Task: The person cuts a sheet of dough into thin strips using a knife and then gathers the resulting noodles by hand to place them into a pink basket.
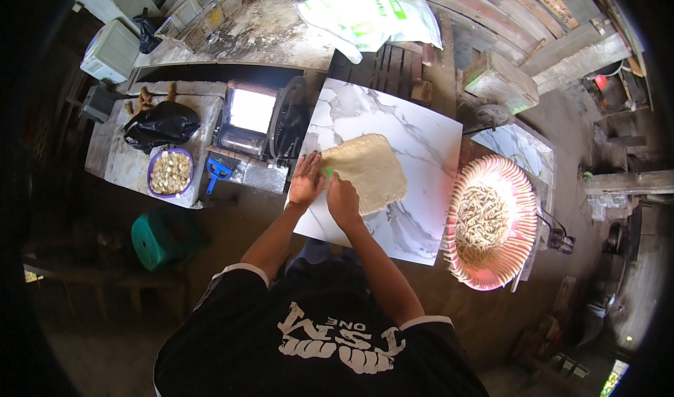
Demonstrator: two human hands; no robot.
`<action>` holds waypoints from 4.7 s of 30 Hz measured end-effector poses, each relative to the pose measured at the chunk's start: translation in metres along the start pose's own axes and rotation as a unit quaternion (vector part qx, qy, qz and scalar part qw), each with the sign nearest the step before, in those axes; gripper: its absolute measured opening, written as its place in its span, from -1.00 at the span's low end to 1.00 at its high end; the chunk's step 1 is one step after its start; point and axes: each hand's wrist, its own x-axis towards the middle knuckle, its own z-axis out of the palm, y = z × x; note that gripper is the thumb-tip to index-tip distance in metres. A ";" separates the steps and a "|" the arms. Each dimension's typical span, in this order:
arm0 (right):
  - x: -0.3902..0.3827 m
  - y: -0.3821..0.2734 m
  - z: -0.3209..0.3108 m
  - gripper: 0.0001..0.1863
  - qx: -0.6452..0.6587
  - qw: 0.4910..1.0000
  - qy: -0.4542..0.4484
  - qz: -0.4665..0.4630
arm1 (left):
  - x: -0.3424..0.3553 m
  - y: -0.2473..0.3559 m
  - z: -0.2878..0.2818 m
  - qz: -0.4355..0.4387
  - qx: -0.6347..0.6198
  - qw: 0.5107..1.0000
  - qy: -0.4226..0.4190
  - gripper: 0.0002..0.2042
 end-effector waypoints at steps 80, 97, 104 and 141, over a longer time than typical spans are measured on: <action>-0.029 0.011 -0.007 -0.77 0.003 1.000 -0.005 0.026 | -0.005 0.000 0.002 0.017 -0.008 0.999 0.030 -0.79; 0.005 0.001 0.005 -0.73 0.028 0.996 0.070 -0.044 | -0.005 -0.001 0.003 0.016 -0.018 0.998 0.052 -0.85; 0.006 0.006 0.007 -0.74 0.011 0.999 0.027 -0.036 | -0.007 0.002 0.006 0.004 -0.015 0.998 0.054 -0.83; -0.013 0.006 0.003 -0.76 -0.002 1.000 0.010 -0.026 | -0.009 0.007 -0.002 -0.031 -0.051 0.997 0.045 -0.86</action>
